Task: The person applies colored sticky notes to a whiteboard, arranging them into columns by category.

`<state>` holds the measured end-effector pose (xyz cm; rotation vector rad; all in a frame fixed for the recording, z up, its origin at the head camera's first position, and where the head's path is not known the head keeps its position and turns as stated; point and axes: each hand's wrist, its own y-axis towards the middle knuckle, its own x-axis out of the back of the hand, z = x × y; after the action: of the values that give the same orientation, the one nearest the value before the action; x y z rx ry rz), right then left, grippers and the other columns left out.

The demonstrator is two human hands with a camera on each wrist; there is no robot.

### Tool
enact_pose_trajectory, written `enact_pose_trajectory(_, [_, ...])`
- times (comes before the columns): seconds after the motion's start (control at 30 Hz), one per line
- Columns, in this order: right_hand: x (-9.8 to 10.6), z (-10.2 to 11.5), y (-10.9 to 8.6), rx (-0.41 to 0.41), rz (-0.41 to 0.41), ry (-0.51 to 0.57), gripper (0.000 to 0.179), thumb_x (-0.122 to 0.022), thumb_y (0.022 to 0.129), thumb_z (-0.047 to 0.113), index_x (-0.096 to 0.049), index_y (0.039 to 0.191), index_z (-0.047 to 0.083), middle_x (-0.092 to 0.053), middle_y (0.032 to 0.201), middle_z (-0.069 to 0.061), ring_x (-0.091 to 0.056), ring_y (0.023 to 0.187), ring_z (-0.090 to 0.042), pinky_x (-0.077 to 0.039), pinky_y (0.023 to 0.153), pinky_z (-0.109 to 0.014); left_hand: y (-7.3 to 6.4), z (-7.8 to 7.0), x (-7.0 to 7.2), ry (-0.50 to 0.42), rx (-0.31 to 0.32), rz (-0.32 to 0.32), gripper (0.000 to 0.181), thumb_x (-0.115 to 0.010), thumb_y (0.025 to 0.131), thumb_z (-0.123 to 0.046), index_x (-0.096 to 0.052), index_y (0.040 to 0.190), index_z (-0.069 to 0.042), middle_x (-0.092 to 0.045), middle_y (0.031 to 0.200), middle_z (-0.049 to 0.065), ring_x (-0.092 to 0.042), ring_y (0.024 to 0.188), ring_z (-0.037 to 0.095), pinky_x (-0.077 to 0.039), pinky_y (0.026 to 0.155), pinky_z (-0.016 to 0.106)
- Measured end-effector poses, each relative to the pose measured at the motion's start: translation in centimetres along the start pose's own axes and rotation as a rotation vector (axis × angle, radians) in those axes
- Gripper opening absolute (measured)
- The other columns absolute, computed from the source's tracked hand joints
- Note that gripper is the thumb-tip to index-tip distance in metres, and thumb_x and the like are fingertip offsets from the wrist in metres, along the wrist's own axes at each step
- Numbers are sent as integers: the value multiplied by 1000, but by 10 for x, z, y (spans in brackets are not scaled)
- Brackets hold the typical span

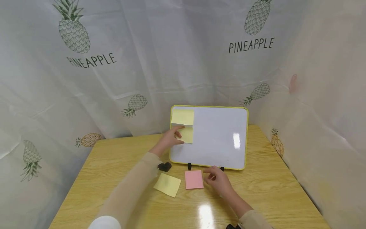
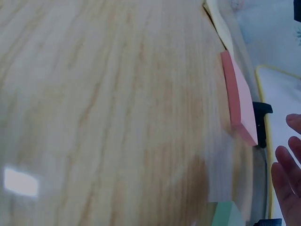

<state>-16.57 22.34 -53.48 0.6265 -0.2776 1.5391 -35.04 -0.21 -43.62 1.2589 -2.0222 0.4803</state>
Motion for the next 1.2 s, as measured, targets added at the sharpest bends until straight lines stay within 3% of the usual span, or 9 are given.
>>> enact_pose_trajectory(0.2, [-5,-1,-7,3,37,11,24,-76,81,-2,-71,104,4,-64,99,-4,-58,77,-10,-52,69,-27,1,-7,-2,20,-6,10,74,-82,80,-12,-46,145,-19,-61,96,1,-56,83,17,-47,79,34])
enact_pose_trajectory(0.57, [-16,0,-27,105,121,51,23,-74,80,-6,-71,101,4,-64,96,-6,-58,77,-12,-51,68,-27,4,-14,-7,40,-10,33,74,-82,80,-13,-47,145,-21,-60,93,0,-55,81,16,-46,72,30])
enact_pose_trajectory(1.0, [-26,-1,-37,124,161,100,22,-77,82,3,-73,102,9,-63,91,-2,-56,75,-6,-50,65,-25,7,-28,-15,4,13,79,78,-82,81,-14,-43,147,-25,-60,97,-1,-54,75,16,-45,65,27])
enact_pose_trajectory(1.2, [-26,1,-33,70,183,59,22,-77,82,5,-72,103,10,-63,93,1,-55,76,-7,-50,67,-26,6,-28,-18,-6,21,92,78,-82,81,-15,-42,147,-27,-59,96,-2,-54,74,16,-45,65,28])
